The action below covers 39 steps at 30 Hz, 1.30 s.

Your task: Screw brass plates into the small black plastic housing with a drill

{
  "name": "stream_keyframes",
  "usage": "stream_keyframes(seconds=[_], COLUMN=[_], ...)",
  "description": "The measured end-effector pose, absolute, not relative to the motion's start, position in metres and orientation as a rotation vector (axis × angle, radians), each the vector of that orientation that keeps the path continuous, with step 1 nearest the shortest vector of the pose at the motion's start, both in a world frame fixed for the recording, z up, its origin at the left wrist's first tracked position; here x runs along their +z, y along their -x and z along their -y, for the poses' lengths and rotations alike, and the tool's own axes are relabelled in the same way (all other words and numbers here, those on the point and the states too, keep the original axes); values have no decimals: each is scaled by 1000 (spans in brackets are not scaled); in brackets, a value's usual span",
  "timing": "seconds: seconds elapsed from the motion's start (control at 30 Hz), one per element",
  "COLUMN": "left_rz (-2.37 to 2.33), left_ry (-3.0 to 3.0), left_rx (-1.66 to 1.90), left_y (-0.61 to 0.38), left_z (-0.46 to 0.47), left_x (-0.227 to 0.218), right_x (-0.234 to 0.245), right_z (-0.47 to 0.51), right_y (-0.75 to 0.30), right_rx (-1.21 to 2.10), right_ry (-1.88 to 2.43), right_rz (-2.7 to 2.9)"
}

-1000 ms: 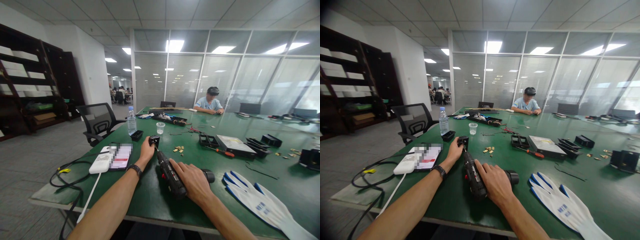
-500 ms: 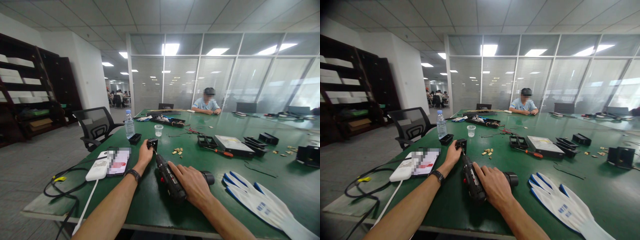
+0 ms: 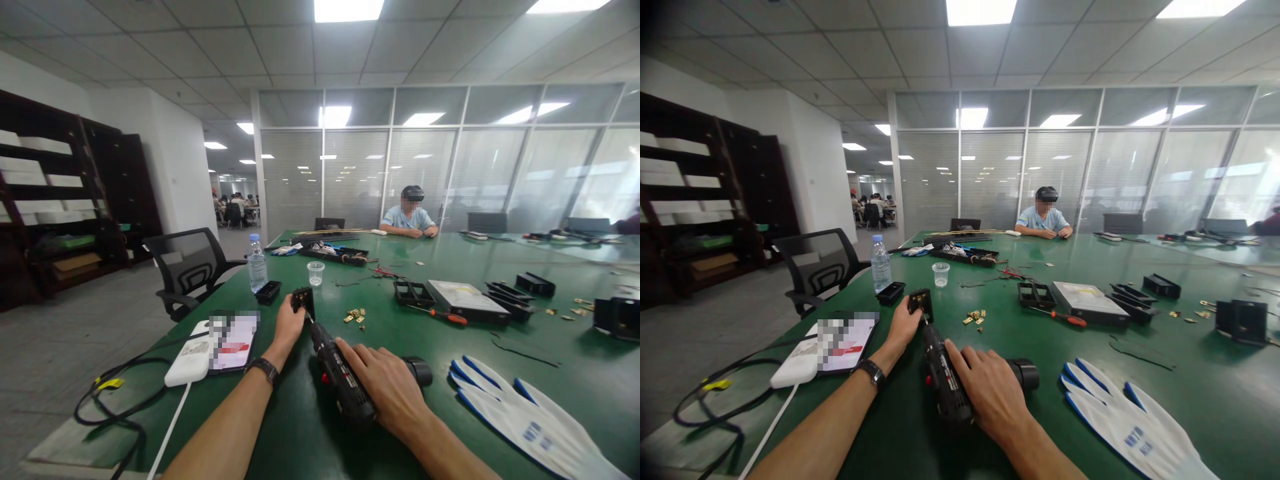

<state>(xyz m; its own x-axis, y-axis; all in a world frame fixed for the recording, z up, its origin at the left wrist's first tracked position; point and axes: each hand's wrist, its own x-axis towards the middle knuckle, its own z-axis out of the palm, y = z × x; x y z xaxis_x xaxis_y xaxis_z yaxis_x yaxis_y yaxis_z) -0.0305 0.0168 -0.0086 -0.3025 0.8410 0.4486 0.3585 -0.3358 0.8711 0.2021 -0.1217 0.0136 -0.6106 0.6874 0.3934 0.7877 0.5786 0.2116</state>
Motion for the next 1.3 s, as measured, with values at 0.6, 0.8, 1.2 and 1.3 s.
stream_keyframes(seconds=[0.6, 0.8, 1.2, 1.3], left_rz=[-1454, -1474, -1429, -1425], left_ry=[-1569, -1590, -1593, -1606], left_rx=[1683, 1672, 1684, 1691], left_y=[31, 31, 34, 35], left_z=[-17, -15, -22, -24], left_x=[-9, -7, -15, -17], right_x=[11, 9, 10, 10], right_z=[122, 120, 119, 120], right_y=[-202, -201, -200, -200], right_rx=[-509, -509, -497, -487], right_ry=[1219, 1215, 1221, 1224], right_rz=[2512, 2510, 2513, 2512])
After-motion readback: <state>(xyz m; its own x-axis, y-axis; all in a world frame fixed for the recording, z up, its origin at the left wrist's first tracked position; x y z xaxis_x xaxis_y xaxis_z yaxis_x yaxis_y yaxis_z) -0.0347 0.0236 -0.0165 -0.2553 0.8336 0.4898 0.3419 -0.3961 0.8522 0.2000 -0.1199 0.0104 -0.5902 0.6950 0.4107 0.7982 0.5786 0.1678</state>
